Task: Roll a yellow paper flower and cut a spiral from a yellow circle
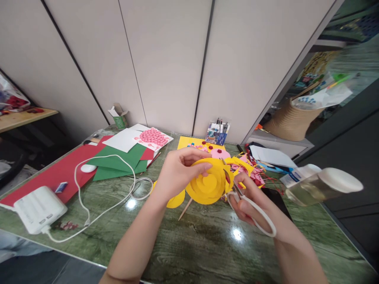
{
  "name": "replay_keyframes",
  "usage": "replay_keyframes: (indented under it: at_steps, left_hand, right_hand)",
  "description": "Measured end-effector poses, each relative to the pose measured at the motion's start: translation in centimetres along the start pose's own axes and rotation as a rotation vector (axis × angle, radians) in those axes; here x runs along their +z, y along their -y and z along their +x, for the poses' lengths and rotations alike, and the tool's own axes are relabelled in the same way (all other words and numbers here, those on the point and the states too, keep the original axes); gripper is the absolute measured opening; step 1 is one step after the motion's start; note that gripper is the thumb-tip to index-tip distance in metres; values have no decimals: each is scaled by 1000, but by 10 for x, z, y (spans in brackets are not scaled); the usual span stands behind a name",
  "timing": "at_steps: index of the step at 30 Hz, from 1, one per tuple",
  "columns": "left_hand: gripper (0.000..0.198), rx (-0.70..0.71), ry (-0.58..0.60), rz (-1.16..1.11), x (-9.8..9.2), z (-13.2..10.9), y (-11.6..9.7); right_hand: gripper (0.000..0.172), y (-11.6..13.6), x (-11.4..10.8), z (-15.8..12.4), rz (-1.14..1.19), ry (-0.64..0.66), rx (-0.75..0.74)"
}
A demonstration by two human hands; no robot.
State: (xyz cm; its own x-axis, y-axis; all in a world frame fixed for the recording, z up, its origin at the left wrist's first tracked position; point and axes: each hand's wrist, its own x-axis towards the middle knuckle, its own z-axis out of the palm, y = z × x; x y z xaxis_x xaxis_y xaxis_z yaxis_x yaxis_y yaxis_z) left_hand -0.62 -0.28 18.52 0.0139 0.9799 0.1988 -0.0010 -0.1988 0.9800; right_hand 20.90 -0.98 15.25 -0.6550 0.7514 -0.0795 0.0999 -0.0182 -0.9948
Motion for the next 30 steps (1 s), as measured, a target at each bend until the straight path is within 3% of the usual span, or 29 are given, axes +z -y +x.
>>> replay_keyframes:
  at_steps: [16,30]
  left_hand:
    - [17,18,-35,25,-5,0,0]
    - [12,-27,62,124,-13,-1,-5]
  right_hand:
    - [40,-7,-6,-1,52,32,30]
    - [43,-7,-12,-6,-8,87,115]
